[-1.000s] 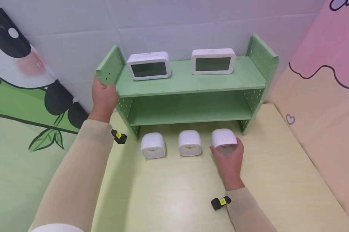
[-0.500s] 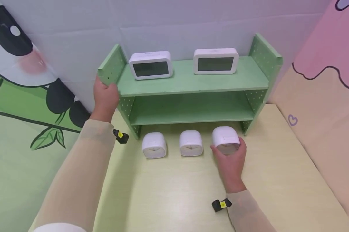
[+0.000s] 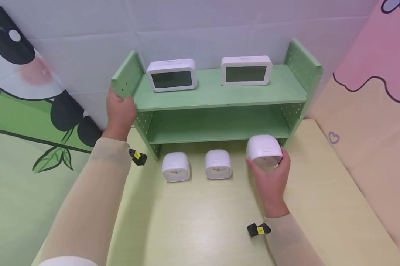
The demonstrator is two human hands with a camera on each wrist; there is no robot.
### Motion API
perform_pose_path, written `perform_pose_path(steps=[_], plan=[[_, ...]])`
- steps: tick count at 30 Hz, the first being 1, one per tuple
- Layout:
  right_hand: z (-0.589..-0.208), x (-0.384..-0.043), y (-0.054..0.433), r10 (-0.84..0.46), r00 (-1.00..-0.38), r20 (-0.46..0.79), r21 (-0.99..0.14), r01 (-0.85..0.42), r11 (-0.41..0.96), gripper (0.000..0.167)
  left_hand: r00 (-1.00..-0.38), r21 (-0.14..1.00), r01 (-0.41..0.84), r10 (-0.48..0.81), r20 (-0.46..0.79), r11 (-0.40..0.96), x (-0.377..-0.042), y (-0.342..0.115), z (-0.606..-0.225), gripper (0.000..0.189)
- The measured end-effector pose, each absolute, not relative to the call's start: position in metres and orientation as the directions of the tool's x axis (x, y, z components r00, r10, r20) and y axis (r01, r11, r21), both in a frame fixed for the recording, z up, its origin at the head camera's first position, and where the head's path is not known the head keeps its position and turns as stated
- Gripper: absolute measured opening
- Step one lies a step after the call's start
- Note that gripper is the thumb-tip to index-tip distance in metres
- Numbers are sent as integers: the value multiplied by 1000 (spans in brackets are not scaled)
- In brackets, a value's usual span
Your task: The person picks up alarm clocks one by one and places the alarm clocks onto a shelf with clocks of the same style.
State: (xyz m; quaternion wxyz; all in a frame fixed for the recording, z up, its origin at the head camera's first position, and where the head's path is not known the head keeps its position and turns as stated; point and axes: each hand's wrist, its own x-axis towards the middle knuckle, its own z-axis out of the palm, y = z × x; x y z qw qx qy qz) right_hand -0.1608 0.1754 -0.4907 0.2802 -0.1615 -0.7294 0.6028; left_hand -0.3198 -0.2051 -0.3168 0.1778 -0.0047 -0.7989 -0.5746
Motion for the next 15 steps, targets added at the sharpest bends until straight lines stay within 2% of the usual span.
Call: perform_pose_path(steps=[15], plan=[[-443,-193,189,612,-761,217,-971,-104,214,99,-924,911,261,-190,332,320,-317,-205,-316,61]])
